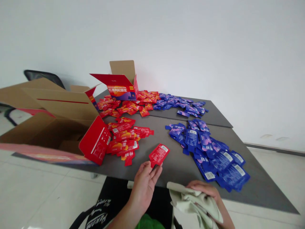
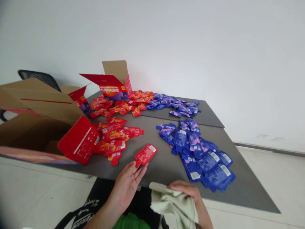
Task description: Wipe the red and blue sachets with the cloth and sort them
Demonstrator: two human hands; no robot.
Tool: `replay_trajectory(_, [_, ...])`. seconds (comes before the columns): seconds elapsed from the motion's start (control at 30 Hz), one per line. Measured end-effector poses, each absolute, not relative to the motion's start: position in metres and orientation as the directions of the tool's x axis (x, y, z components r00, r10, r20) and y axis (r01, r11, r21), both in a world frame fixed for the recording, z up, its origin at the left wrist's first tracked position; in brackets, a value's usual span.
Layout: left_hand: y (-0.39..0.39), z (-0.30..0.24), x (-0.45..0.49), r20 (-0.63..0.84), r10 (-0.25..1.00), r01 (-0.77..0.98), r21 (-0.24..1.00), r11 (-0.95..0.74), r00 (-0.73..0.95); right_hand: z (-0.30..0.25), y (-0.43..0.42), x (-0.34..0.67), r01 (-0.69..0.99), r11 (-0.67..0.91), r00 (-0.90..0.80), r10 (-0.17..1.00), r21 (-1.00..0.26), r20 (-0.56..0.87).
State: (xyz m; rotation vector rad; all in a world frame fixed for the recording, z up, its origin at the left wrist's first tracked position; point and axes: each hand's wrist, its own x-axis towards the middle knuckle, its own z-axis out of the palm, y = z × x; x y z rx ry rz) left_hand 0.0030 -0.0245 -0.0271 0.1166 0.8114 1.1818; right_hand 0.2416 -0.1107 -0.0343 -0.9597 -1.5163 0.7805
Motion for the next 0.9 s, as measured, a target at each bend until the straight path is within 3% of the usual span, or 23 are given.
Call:
replay_trajectory(0.2, [-0.04,-0.029,-0.009,-0.429,0.861,-0.701,0.525,0.483,0.272,-0.023,-0.111,0.235,0.261,0.421,0.013,0.898,-0.869,0.439])
replay_trajectory(0.4, [-0.081,-0.054,-0.044,-0.447,0.799,-0.406,0.695,0.594,0.403,-0.027,-0.111,0.236,0.3,0.413,0.08,0.887,-0.86,0.455])
replay_trajectory(0.47, [-0.089,-0.056,-0.053,-0.32,0.873,-0.273,0.86,0.43,0.368,-0.031,-0.112,0.238,0.307,0.41,0.092,0.886,-0.859,0.455])
replay_trajectory(0.53, [-0.088,-0.05,-0.057,-0.066,0.93,-0.037,0.996,0.085,0.362,-0.036,-0.113,0.241,0.316,0.375,0.068,0.907,-0.871,0.416])
replay_trajectory(0.6, [-0.077,-0.041,-0.057,0.177,0.882,0.233,0.924,-0.302,0.437,-0.04,-0.111,0.243,0.341,0.293,0.087,0.936,-0.893,0.34])
replay_trajectory(0.67, [-0.062,-0.037,-0.054,0.306,0.793,0.408,0.727,-0.552,0.527,-0.042,-0.106,0.241,0.358,0.183,0.189,0.946,-0.915,0.263])
replay_trajectory(0.77, [-0.043,-0.046,-0.053,0.397,0.697,0.513,0.478,-0.713,0.598,-0.039,-0.088,0.228,0.333,0.045,0.389,0.903,-0.942,0.181])
replay_trajectory(0.9, [-0.037,-0.074,-0.061,0.408,0.646,0.531,0.37,-0.763,0.645,-0.028,-0.053,0.195,0.372,0.125,0.469,0.83,-0.92,0.302])
